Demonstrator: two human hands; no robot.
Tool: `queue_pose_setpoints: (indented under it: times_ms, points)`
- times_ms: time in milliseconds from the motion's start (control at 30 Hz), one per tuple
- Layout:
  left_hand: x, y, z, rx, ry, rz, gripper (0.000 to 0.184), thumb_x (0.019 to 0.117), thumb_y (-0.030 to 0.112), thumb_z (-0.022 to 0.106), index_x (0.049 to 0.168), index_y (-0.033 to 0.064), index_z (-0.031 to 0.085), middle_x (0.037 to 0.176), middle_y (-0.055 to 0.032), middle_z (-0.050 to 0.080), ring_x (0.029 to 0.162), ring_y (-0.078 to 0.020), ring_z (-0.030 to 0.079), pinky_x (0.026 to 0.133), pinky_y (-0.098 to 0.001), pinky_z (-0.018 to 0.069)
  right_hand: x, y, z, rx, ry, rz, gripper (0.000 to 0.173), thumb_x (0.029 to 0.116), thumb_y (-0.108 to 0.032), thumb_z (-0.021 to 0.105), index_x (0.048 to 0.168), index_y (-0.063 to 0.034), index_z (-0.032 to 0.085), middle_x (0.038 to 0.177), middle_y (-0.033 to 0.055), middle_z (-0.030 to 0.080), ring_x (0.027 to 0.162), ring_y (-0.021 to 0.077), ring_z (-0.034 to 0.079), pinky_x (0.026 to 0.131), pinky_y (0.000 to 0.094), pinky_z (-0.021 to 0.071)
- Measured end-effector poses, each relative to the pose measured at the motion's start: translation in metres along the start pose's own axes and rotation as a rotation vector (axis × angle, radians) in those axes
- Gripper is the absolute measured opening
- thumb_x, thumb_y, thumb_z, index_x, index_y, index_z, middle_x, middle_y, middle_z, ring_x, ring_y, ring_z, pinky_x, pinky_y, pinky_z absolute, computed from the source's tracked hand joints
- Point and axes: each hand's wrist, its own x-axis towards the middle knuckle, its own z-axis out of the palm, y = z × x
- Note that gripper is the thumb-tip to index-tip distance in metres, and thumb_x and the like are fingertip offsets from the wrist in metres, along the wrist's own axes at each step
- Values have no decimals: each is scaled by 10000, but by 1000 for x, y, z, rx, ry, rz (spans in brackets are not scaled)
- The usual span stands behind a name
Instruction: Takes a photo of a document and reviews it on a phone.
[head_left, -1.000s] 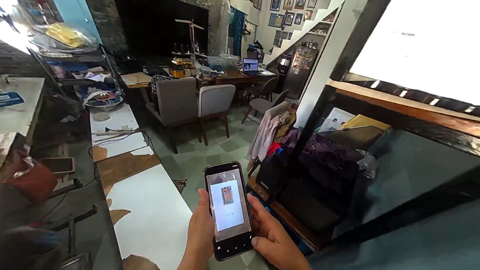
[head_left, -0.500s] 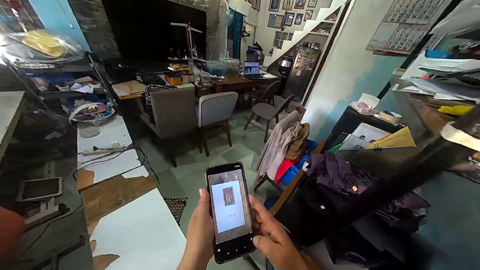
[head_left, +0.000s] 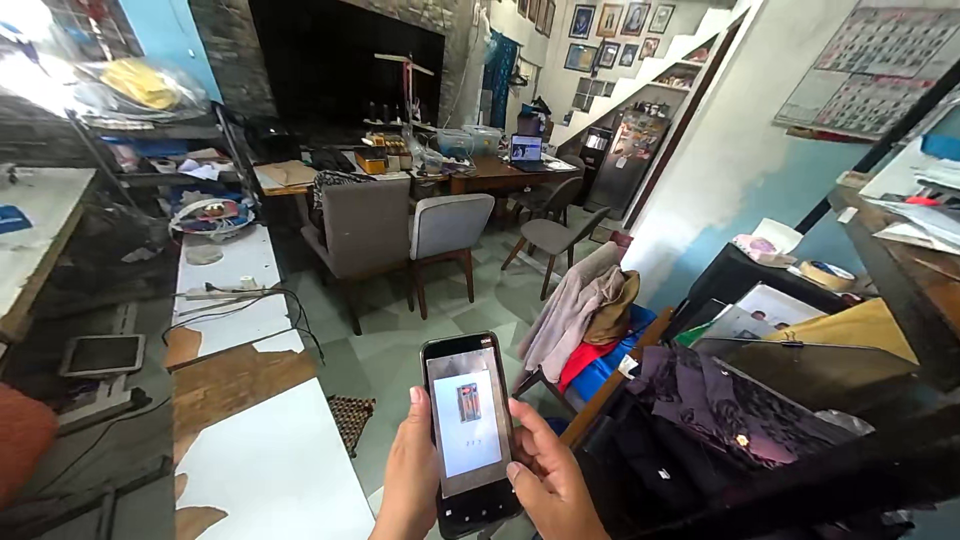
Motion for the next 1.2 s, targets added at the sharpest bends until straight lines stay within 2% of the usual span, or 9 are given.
queue_pose_setpoints:
  times_ms: [300,533,667,1200]
  points:
    - [4,-2,0,-15,-24,37,605,1112,324,91,1180,46,623,966,-18,763,916,-91,737,829,-281,623,5,4,-2,0,6,-29,594,894,76,480,1461,172,333,1118,85,728,1002,41,691,898,236,568]
    - [6,1,2,0,-12,42,595,1115,313,91,1182,52,621,967,-1,763,916,-75,734,832,-271,622,10,8,-1,-1,29,-45,556,906,50,475,1434,181,364,1112,87,735,1001,38,695,894,235,571]
    - [8,2,1,0,-15,39,598,1114,314,85,1182,52,618,971,-5,762,920,-76,733,835,-273,621,11,10,0,-12,43,-49,538,911,47,480,1424,177,384,1081,80,740,964,32,697,855,223,575]
    - [6,-1,3,-12,-3,49,586,1116,307,99,1189,44,618,985,-10,762,935,-78,732,845,-269,618,10,10,-2,-13,47,-47,534,912,47,483,1421,175,388,1063,72,743,944,22,694,834,210,572]
